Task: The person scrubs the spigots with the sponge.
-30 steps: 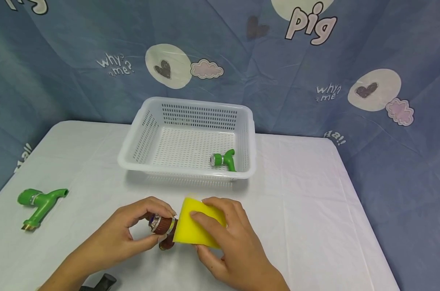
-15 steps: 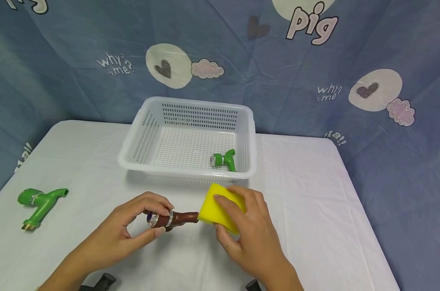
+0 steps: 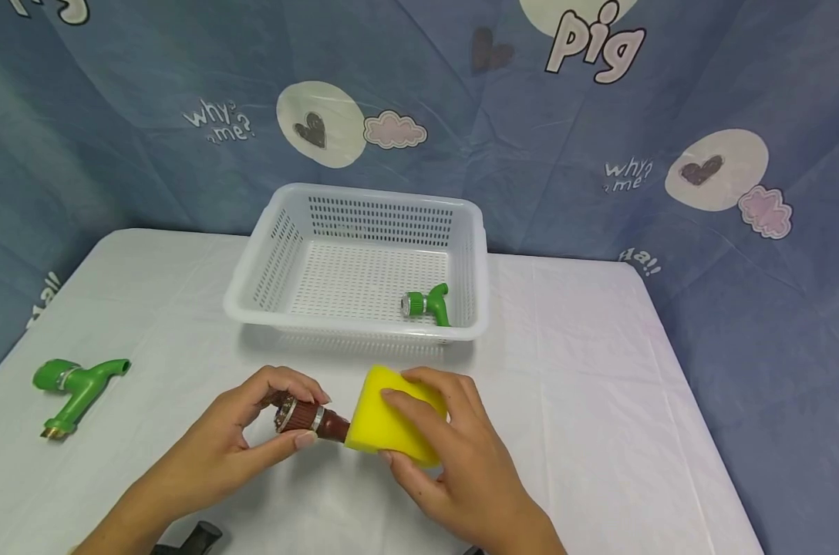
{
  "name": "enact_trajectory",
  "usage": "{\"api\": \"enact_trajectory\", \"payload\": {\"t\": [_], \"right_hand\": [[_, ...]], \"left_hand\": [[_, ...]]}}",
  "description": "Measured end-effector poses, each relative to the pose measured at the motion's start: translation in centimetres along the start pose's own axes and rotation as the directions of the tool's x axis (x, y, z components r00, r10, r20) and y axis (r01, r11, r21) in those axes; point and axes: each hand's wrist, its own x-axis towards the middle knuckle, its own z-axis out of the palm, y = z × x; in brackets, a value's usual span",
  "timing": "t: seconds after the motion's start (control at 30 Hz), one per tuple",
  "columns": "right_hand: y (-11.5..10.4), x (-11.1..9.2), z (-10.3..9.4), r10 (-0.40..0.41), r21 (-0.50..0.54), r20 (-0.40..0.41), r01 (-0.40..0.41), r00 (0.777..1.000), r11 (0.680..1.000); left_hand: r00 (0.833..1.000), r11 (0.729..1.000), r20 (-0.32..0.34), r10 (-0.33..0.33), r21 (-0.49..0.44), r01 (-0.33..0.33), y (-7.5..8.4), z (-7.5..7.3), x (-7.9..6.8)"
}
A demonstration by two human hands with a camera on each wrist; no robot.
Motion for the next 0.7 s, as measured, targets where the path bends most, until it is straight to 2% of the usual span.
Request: {"api": "enact_trajectory", "payload": {"t": [0.1,0.27,0.4,0.53,0.7], "right_hand": [[-0.1,0.0,0.2,-0.001,0.022,0.015,0.0,1.0,1.0],[-0.2,-0.1,0.5,0.02,0.065,0.055,-0.023,0.998,0.998],[0.1,-0.1,0.6,0.1,0.087,0.108,-0.109,0.989,0.99],[1.2,-0.2,0.7,0.19,0.037,0.13,-0.196,0.973,0.98],[1.9,-0.3,0.8,0.233,-0.049,0.074,-0.23,0.97,0.972]], "left_hand": [[1.0,1.0,-0.003,-0.014,0.004,0.014,0.0,0.0,0.0],[1.0,0.999,-0.014,0.007,-0.05,-0.008,0.0,0.0,-0.1],[1.0,0.99,0.017,-0.002,-0.143,0.005,0.1,0.0,-0.2],[0.998,0.974,0.052,0.019,-0.228,-0.007,0.1,0.1,-0.2],[0.997,0.967,0.031,0.066,-0.249,-0.056,-0.1,0.2,-0.2]]}}
